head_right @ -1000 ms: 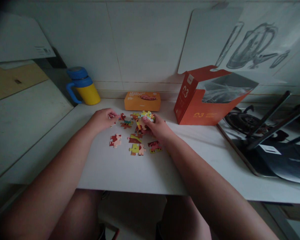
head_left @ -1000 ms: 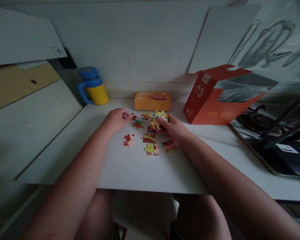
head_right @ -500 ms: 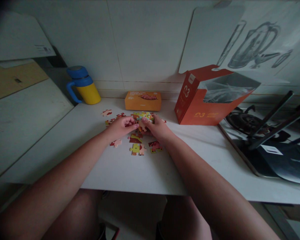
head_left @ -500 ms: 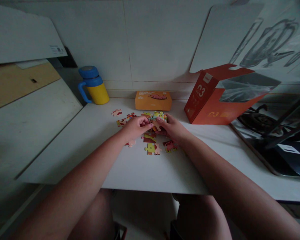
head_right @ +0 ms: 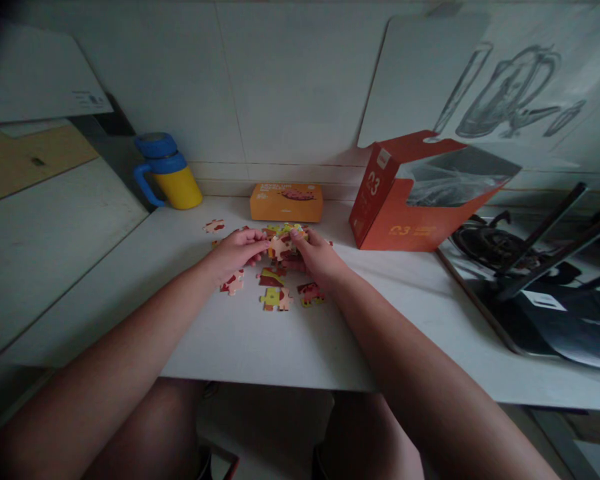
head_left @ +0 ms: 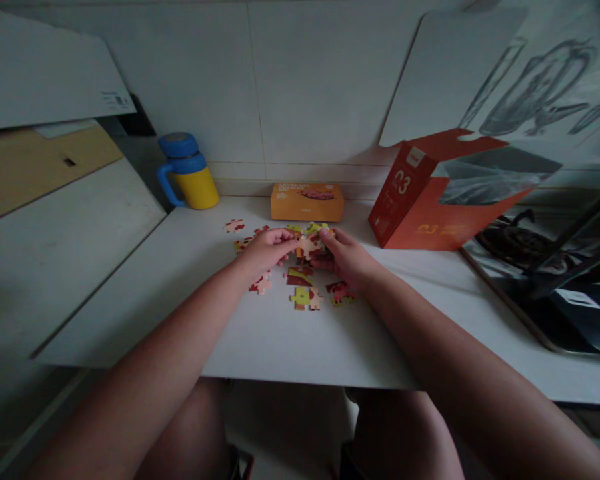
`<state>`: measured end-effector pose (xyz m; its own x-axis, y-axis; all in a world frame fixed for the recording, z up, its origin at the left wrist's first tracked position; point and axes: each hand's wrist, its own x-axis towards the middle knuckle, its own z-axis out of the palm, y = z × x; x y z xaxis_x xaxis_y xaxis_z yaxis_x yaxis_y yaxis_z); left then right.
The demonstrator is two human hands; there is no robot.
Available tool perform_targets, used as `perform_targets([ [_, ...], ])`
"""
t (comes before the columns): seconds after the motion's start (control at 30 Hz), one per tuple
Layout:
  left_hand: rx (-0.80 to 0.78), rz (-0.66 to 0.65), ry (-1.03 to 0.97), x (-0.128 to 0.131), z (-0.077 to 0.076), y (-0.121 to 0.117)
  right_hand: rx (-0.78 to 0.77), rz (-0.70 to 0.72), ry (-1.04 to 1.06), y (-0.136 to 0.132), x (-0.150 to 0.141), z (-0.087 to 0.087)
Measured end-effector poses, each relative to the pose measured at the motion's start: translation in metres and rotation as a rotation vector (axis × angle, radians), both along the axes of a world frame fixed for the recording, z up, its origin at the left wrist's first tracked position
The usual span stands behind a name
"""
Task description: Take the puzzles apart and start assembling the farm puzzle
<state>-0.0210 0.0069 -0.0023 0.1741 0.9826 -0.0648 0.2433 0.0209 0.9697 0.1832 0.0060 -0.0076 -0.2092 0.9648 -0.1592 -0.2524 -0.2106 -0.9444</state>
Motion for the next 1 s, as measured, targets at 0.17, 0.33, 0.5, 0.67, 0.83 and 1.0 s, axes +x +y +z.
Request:
perform_targets([
  [0.17,-0.031,0.039,-0.049,0.001,0.002,-0.001,0.044,0.003,0.015,0.0,0.0,-0.001],
  [0.33,-0.019,0.01,-0.012,0.002,-0.001,-0.001,0.05,-0.014,0.019,0.002,0.002,-0.002],
  [0.5,-0.02,-0.041,0.016,-0.001,0.0,-0.001,0.053,-0.044,0.036,0.006,0.003,-0.004],
  [0.67,0.031,0.02,-0.047,-0.019,0.012,0.006,0.113,-0.174,0.042,0.012,0.007,-0.007],
  [0.83,0.207,0.359,0.315,-0.072,0.02,0.028,0.135,-0.193,0.048,0.015,0.009,-0.009],
  [1.0,0.176,0.497,0.753,-0.132,0.018,0.041,0.123,-0.168,0.027,0.012,0.008,-0.007],
])
